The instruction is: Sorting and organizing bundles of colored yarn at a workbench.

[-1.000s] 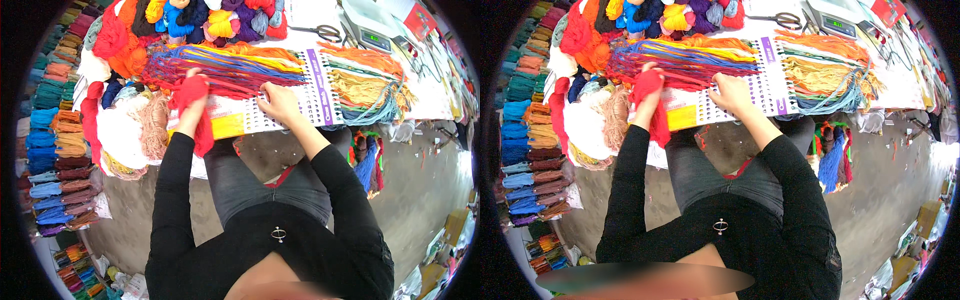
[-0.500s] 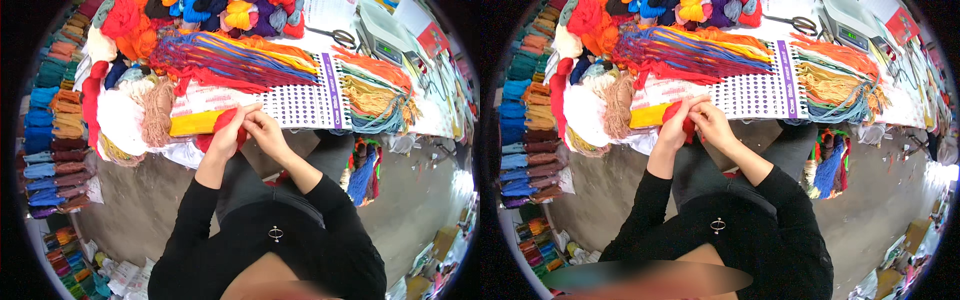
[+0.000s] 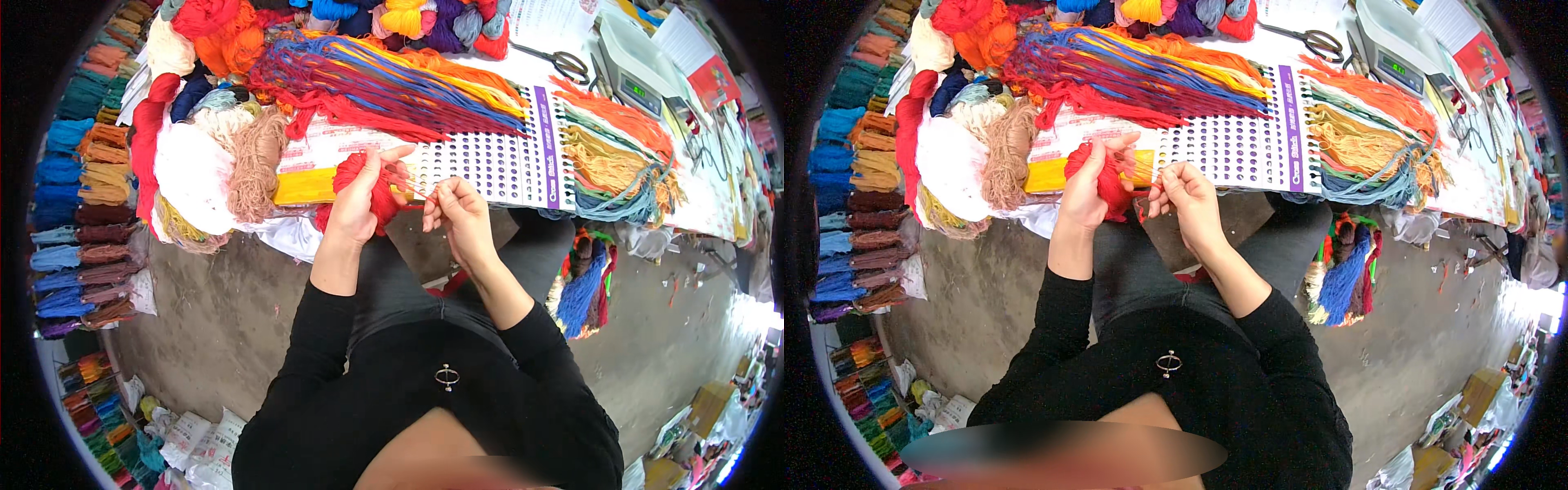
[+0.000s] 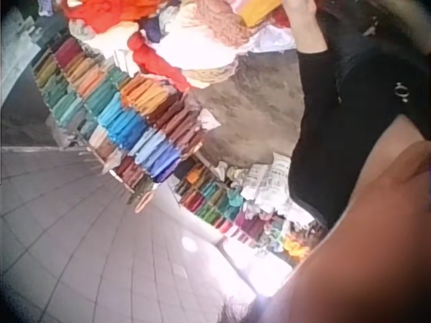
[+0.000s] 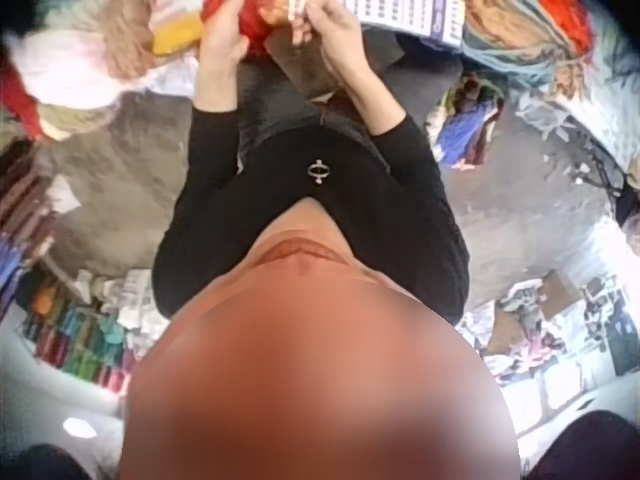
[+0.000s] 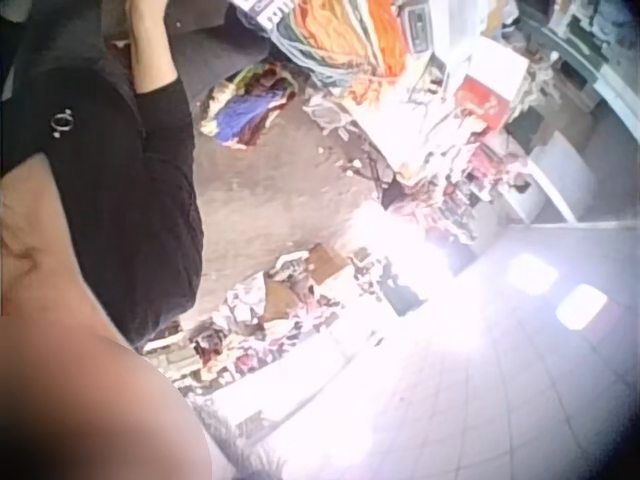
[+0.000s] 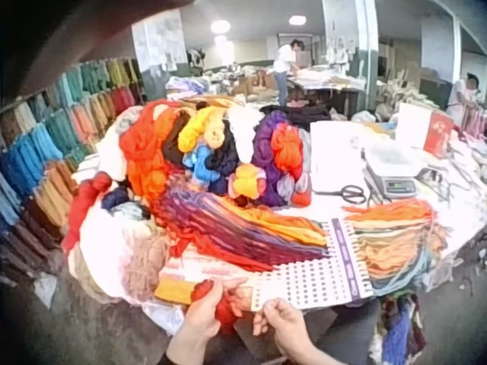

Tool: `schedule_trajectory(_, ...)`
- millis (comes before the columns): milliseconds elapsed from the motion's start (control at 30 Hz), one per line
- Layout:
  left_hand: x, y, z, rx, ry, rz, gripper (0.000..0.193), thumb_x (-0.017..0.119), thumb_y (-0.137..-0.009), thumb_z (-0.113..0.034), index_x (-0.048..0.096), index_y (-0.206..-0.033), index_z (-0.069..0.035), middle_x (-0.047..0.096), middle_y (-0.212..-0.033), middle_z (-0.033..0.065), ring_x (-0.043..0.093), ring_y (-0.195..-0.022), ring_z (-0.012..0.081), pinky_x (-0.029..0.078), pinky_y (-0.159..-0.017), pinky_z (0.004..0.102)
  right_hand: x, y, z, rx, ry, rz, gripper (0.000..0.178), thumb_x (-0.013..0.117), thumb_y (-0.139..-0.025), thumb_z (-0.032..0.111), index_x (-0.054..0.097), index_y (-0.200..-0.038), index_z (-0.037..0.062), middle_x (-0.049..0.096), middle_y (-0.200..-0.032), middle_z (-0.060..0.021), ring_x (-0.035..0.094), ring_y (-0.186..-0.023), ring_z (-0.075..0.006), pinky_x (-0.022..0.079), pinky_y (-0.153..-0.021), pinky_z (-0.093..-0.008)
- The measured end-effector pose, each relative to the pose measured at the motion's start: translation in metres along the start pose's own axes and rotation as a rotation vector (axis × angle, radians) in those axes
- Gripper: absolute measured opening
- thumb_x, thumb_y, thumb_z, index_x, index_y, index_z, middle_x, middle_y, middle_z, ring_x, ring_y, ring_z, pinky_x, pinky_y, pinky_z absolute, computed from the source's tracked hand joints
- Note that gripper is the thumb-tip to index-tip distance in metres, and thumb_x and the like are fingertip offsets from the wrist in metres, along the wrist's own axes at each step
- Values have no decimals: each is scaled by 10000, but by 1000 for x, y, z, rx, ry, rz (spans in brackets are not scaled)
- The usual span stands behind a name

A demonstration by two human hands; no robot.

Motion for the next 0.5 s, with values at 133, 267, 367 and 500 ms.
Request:
schedule_trajectory(133,3,1,-2,27,-107,22,529,305,-964,-414,529,-1172,19,552,-832,51,544,-734,89,460,-576,198,-3,2,1,-32,20,-10,203,452,-949,222,489,-839,55,577,-697,-42,555,-550,-112,401,-546,-208)
schedule_trajectory(267,3,2,0,10,-95,8,544,304,-960,-428,552,-1125,27,555,-787,43,543,-679,85,448,-544,189,-5,3,0,-49,33,-16,203,448,-950,231,482,-855,56,578,-697,-46,560,-549,-116,405,-548,-213)
schedule_trajectory(367,4,0,-1,17,-103,-15,545,310,-959,-427,557,-1095,39,556,-779,45,542,-683,84,439,-532,185,-6,3,0,-56,46,-17,201,448,-951,239,475,-872,56,579,-699,-45,562,-553,-116,409,-552,-213)
schedule_trajectory(500,4,-2,-2,-8,-41,13,540,317,-960,-420,561,-1074,49,554,-762,43,537,-680,85,433,-527,185,-7,5,2,-69,77,-22,204,448,-951,243,471,-880,54,580,-700,-43,564,-558,-113,412,-556,-211)
Point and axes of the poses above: each hand's wrist, its own y-axis away from the middle knuckle, its own x-axis out of the palm, z = x × y, the point moved 4 cm from there along -y, towards the middle knuckle
